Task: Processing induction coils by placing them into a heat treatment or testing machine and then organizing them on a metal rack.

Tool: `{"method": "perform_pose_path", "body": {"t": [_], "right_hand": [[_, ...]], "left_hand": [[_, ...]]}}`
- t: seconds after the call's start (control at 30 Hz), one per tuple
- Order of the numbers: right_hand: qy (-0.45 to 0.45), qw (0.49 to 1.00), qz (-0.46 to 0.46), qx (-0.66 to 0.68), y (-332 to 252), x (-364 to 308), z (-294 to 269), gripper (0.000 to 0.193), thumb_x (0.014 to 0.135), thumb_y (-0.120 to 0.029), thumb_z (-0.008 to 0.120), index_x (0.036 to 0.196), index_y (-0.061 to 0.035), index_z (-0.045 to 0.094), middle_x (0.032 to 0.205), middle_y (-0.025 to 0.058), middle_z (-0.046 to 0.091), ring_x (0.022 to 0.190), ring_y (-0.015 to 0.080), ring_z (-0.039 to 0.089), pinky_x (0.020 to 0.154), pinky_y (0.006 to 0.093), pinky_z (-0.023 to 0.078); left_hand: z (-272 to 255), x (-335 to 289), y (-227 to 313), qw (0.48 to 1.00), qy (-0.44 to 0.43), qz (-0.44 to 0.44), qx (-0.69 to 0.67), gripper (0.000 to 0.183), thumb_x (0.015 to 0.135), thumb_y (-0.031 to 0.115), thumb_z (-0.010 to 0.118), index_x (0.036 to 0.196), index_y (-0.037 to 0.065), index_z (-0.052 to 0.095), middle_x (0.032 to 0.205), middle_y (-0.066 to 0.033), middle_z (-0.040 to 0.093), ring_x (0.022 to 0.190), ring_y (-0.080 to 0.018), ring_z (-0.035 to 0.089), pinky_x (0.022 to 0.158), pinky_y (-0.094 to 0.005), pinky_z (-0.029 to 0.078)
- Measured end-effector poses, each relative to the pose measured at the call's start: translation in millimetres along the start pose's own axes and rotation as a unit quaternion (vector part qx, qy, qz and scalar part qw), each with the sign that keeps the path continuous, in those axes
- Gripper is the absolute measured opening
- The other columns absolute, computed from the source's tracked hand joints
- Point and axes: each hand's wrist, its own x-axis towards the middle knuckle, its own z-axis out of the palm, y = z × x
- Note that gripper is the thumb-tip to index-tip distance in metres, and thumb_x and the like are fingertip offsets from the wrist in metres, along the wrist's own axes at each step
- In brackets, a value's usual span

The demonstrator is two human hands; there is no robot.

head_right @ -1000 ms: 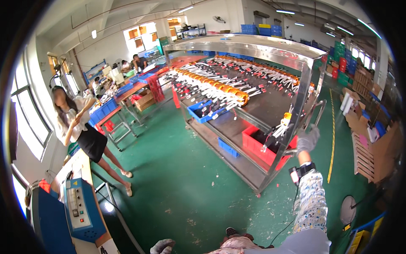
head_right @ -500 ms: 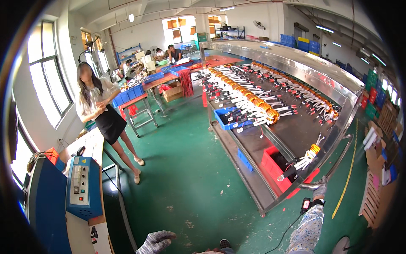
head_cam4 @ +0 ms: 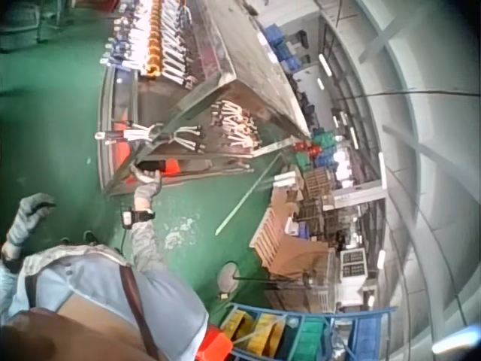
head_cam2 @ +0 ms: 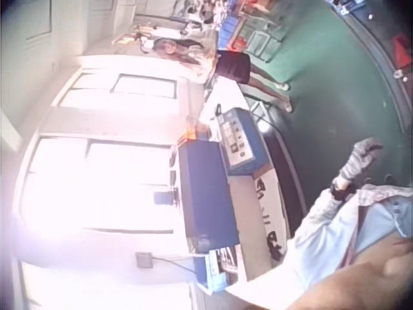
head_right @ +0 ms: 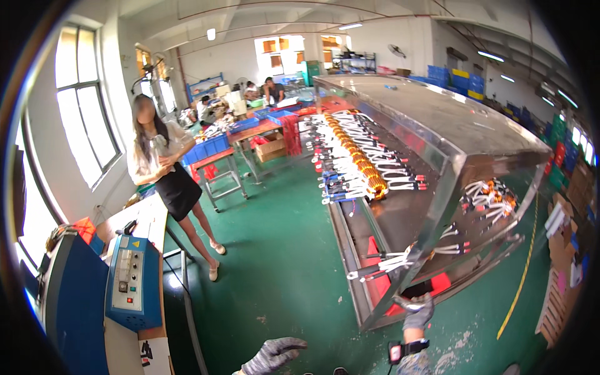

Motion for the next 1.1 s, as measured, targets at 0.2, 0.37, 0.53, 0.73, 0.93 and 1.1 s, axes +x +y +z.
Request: {"method": "perform_pose_path", "body": {"t": [0.2,0.37,0.53,0.73,0.93,1.1], "right_hand": [[-0.249,0.953,0.157,-0.071,81,-48,27,0.013,0.074,-0.014,0.060,0.075,-0.0003,0.061,0.076,0.0144,0.063,0.077,0.0269,0.062,0.078,0.0392,0.051],[-0.217,0.870,0.434,0.084,159,-73,63,0.011,0.081,-0.016,0.062,0.088,-0.0074,0.063,0.090,0.0085,0.067,0.087,0.0221,0.064,0.079,0.0389,0.053],[-0.171,0.878,0.438,0.090,202,-76,93,0.005,0.077,-0.010,0.066,0.081,-0.0113,0.063,0.085,0.0051,0.066,0.087,0.0236,0.064,0.080,0.0387,0.053],[-0.167,0.867,0.465,0.073,219,-74,110,0.012,0.076,-0.001,0.065,0.081,-0.0108,0.060,0.082,0.0043,0.064,0.089,0.0234,0.063,0.084,0.0391,0.051],[-0.231,0.857,0.458,0.050,233,-87,112,0.015,0.081,0.001,0.059,0.085,-0.0132,0.057,0.092,0.0020,0.063,0.103,0.0205,0.058,0.092,0.0366,0.046],[-0.195,0.728,0.656,0.054,220,-47,97,0.008,0.089,-0.006,0.052,0.096,-0.0065,0.056,0.099,0.0053,0.062,0.100,0.0190,0.058,0.091,0.0347,0.046]], "left_hand": [[0,20,15,0.999,-0.006,0.048,0.003,0.028,0.086,0.007,0.055,0.114,0.002,0.058,0.106,-0.0099,0.064,0.098,-0.0160,0.058,0.088,-0.0288,0.046],[-7,24,29,0.998,0.037,0.018,0.057,0.026,0.085,0.008,0.056,0.110,0.003,0.061,0.103,-0.0104,0.065,0.089,-0.0146,0.060,0.079,-0.0278,0.048],[-7,19,33,0.994,0.092,0.021,0.059,0.026,0.084,0.008,0.056,0.109,0.003,0.062,0.094,-0.0058,0.064,0.074,-0.0082,0.055,0.068,-0.0240,0.047],[-2,4,43,0.976,0.202,-0.047,-0.072,0.024,0.085,0.005,0.055,0.108,-0.001,0.060,0.094,-0.0054,0.064,0.081,-0.0104,0.057,0.072,-0.0242,0.047],[-36,11,25,0.962,0.272,-0.025,-0.025,0.026,0.085,0.003,0.056,0.111,0.000,0.060,0.097,-0.0056,0.065,0.081,-0.0086,0.056,0.073,-0.0230,0.047],[-61,30,2,0.950,0.303,-0.017,-0.077,0.026,0.085,0.002,0.056,0.110,-0.001,0.060,0.098,-0.0071,0.065,0.084,-0.0089,0.057,0.073,-0.0228,0.047]]}}
